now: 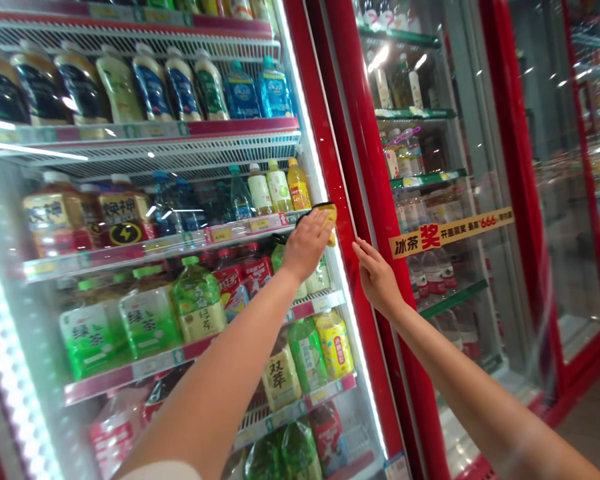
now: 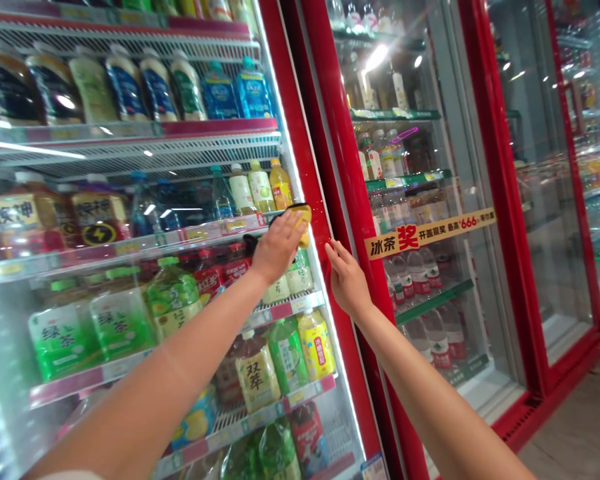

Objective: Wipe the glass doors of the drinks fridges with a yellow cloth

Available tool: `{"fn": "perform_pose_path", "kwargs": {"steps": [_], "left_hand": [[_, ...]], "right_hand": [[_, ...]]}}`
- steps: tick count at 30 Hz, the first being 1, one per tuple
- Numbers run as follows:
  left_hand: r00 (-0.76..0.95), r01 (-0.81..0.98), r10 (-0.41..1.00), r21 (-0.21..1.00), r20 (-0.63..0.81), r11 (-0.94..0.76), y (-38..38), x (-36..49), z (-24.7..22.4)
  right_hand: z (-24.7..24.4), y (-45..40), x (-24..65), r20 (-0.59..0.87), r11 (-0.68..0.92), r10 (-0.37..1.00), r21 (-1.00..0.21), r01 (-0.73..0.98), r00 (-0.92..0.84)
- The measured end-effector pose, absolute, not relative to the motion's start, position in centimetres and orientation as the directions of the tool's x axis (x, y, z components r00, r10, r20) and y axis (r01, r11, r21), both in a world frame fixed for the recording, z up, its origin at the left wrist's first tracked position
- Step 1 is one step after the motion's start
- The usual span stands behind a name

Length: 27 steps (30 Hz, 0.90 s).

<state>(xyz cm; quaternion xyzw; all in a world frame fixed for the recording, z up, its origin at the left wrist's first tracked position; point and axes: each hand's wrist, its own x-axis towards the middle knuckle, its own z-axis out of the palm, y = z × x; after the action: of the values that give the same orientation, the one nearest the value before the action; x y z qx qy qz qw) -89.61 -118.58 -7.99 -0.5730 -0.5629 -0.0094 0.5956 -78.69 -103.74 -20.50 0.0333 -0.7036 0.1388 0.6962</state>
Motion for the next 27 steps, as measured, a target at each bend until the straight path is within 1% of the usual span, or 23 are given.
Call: {"fn": "perform_pose_path", "kwargs": {"steps": [2,3,4,5,6,7,9,10,12,14,16,17,18,19,21,22,23,24,25,27], "left_hand": [[0.297,0.691,0.527,-0.56,0.796,0.457,-120.2,-89.9,-8.1],[0.274,0.695,0.489,-0.522,0.828,0.494,-121.0,-90.0,-8.8],[0.269,0.69,0.479,-0.515,0.835,0.509,-121.6,-90.1,-10.0],[0.272,0.68,0.486,-0.523,0.831,0.514,-122.0,-90.2,-11.2],[0.312,0.662,0.55,-0.592,0.775,0.459,-122.3,-90.2,-12.4],[0.361,0.635,0.632,-0.677,0.686,0.373,-122.4,-90.2,-13.2],[0.386,0.598,0.714,-0.748,0.584,0.288,-122.7,-90.0,-13.4],[0.374,0.592,0.731,-0.754,0.57,0.285,-122.9,-90.0,-12.7],[0.307,0.61,0.697,-0.696,0.648,0.379,-123.9,-90.0,-10.6],[0.226,0.64,0.576,-0.566,0.786,0.521,-125.6,-90.3,-9.2],[0.178,0.654,0.444,-0.443,0.878,0.613,-127.4,-90.8,-9.7],[0.178,0.655,0.422,-0.427,0.889,0.624,-128.1,-91.0,-10.6],[0.195,0.65,0.44,-0.452,0.876,0.611,-128.7,-91.2,-11.8],[0.23,0.64,0.503,-0.519,0.833,0.566,-129.0,-91.4,-12.9],[0.291,0.611,0.649,-0.659,0.702,0.438,-129.3,-91.7,-14.3],[0.304,0.6,0.698,-0.699,0.648,0.388,-129.4,-91.8,-14.3],[0.301,0.598,0.72,-0.712,0.625,0.368,-129.5,-91.9,-13.8],[0.286,0.606,0.711,-0.696,0.642,0.385,-129.8,-92.1,-13.0],[0.261,0.623,0.672,-0.653,0.693,0.431,-130.3,-92.4,-12.2],[0.2,0.663,0.52,-0.506,0.83,0.552,-131.6,-92.8,-11.2]], "right_hand": [[-19.5,-104.1,-79.2,0.989,0.964,0.128,-0.142,-0.224,-0.077],[-19.2,-104.3,-79.4,0.988,0.967,0.119,-0.137,-0.216,-0.097],[-19.0,-104.5,-79.6,0.988,0.968,0.112,-0.133,-0.211,-0.107],[-18.9,-104.8,-79.8,0.989,0.97,0.108,-0.128,-0.207,-0.104],[-18.9,-105.1,-79.9,0.99,0.972,0.107,-0.123,-0.202,-0.09],[-19.0,-105.4,-79.9,0.992,0.974,0.108,-0.119,-0.192,-0.07],[-19.1,-106.0,-80.0,0.993,0.981,0.114,-0.117,-0.153,-0.032],[-19.2,-106.3,-80.0,0.993,0.985,0.117,-0.119,-0.128,-0.022],[-19.2,-107.0,-80.2,0.993,0.989,0.116,-0.118,-0.088,-0.026],[-19.1,-107.7,-80.5,0.995,0.992,0.094,-0.097,-0.077,-0.042],[-18.9,-108.4,-80.7,0.996,0.994,0.061,-0.066,-0.088,-0.061],[-18.8,-108.8,-80.9,0.996,0.994,0.047,-0.054,-0.099,-0.073],[-18.7,-109.2,-81.0,0.996,0.992,0.038,-0.047,-0.113,-0.084],[-18.6,-109.5,-81.1,0.995,0.991,0.034,-0.046,-0.128,-0.096],[-18.6,-110.2,-81.4,0.993,0.985,0.037,-0.055,-0.162,-0.112],[-18.6,-110.5,-81.5,0.992,0.982,0.043,-0.063,-0.176,-0.116],[-18.7,-110.7,-81.7,0.992,0.98,0.046,-0.067,-0.186,-0.117],[-18.7,-111.0,-81.9,0.992,0.979,0.045,-0.067,-0.192,-0.118],[-18.8,-111.3,-82.1,0.992,0.979,0.039,-0.062,-0.194,-0.122],[-18.9,-111.9,-82.4,0.991,0.981,0.014,-0.04,-0.19,-0.137]]}}
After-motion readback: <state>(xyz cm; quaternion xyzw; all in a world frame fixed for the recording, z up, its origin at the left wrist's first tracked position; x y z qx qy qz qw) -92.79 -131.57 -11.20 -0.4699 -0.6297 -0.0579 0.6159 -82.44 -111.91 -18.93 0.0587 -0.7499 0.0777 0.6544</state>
